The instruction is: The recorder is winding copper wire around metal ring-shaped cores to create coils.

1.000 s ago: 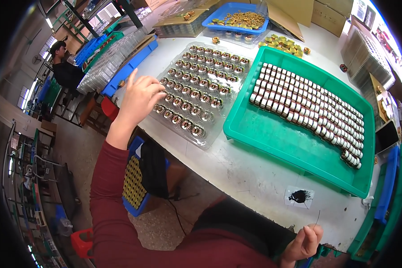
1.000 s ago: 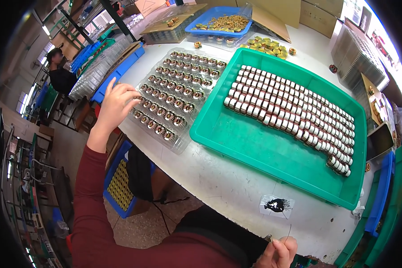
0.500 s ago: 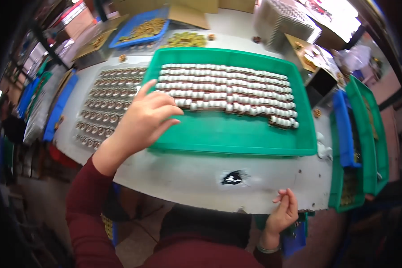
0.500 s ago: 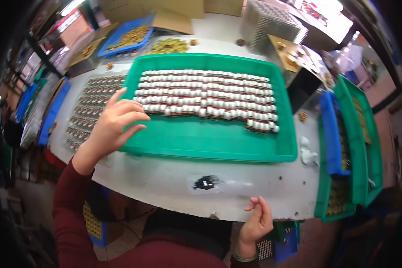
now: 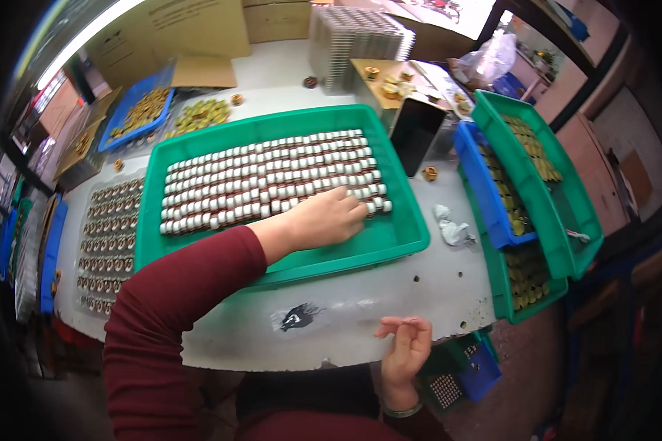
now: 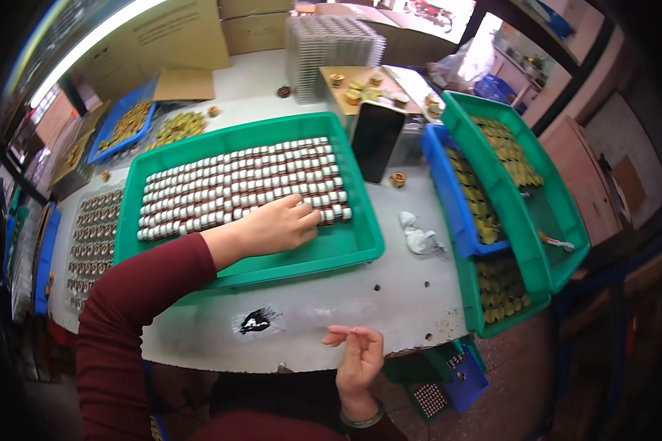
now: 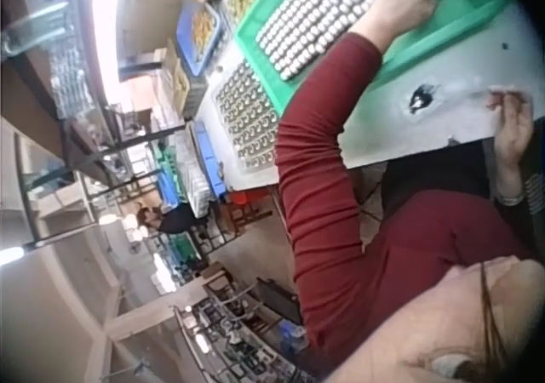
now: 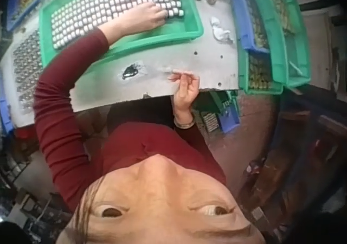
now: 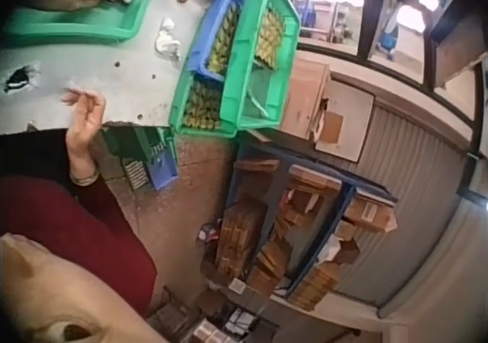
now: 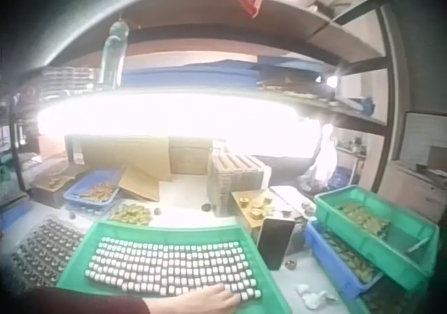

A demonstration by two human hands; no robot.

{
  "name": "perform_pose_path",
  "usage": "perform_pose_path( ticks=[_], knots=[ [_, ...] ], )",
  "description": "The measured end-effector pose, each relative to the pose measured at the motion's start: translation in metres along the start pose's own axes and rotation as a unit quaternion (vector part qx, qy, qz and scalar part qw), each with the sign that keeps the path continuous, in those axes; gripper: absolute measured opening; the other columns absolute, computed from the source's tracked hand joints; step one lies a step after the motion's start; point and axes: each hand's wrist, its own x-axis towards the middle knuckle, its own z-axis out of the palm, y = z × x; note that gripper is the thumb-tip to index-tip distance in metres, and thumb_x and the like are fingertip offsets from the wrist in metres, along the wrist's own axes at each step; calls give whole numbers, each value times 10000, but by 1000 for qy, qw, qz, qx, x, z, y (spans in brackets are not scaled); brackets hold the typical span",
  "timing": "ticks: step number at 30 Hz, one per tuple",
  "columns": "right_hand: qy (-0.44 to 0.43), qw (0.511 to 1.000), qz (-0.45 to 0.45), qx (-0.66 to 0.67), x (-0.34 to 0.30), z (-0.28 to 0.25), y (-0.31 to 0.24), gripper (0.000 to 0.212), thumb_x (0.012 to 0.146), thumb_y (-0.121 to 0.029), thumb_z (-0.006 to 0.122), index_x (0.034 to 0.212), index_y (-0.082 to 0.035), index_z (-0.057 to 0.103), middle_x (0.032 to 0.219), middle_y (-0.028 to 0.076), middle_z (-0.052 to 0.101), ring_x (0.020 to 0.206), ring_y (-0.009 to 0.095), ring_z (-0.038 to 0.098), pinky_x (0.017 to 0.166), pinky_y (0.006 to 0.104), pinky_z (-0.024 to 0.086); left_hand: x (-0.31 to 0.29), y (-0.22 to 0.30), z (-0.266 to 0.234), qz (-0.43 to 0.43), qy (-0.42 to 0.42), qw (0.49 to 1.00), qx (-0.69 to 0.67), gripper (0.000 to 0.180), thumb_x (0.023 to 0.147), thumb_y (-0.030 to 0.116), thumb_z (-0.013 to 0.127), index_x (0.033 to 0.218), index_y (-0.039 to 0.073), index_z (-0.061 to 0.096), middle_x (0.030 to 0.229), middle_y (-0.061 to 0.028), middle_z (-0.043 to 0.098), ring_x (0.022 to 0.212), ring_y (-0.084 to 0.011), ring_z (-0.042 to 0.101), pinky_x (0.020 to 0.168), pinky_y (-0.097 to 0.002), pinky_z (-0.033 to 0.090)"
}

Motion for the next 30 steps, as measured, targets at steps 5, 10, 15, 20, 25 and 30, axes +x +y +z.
perform_pose_path(
  ticks=[5,10,15,20,25,30],
  knots=[
    [-8,998,26,54,-2,2,-5,129,904,-32,385,1029,-55,359,901,179,601,606,203,565,615,265,461,-3,-9,2,68,38,996,37,70,771,136,520,802,95,567,857,-51,483,712,-188,451,694,-284,400],
    [-7,999,16,40,0,6,-7,108,901,-25,376,1000,-59,347,860,172,599,575,193,549,602,251,453,-6,-13,-1,90,35,994,41,81,782,137,509,789,97,578,831,-56,488,711,-182,463,678,-275,405],
    [22,1000,-3,0,1,14,-10,99,880,-9,362,971,-47,358,783,146,602,523,175,525,571,220,429,-6,-11,5,86,44,994,43,82,784,135,505,802,90,571,820,-57,481,701,-180,473,664,-268,410],
    [31,999,-10,-11,3,17,-12,100,877,-8,361,970,-43,357,767,137,599,522,161,518,561,209,422,-11,-13,-4,38,23,999,24,78,787,132,502,798,77,557,805,-59,471,687,-188,488,646,-267,418],
    [53,998,21,28,2,12,-5,117,861,-9,387,970,-45,362,726,101,573,501,113,461,534,184,384,-29,5,-49,-188,37,965,-181,87,764,86,559,840,43,565,794,-54,468,675,-191,492,600,-270,421],
    [15,980,143,137,2,4,-5,167,825,12,459,969,-49,399,643,25,486,486,61,368,489,161,314,-57,57,-138,-386,57,673,-628,271,753,-7,605,1022,24,584,839,-28,491,665,-115,435,620,-235,410]
  ],
)
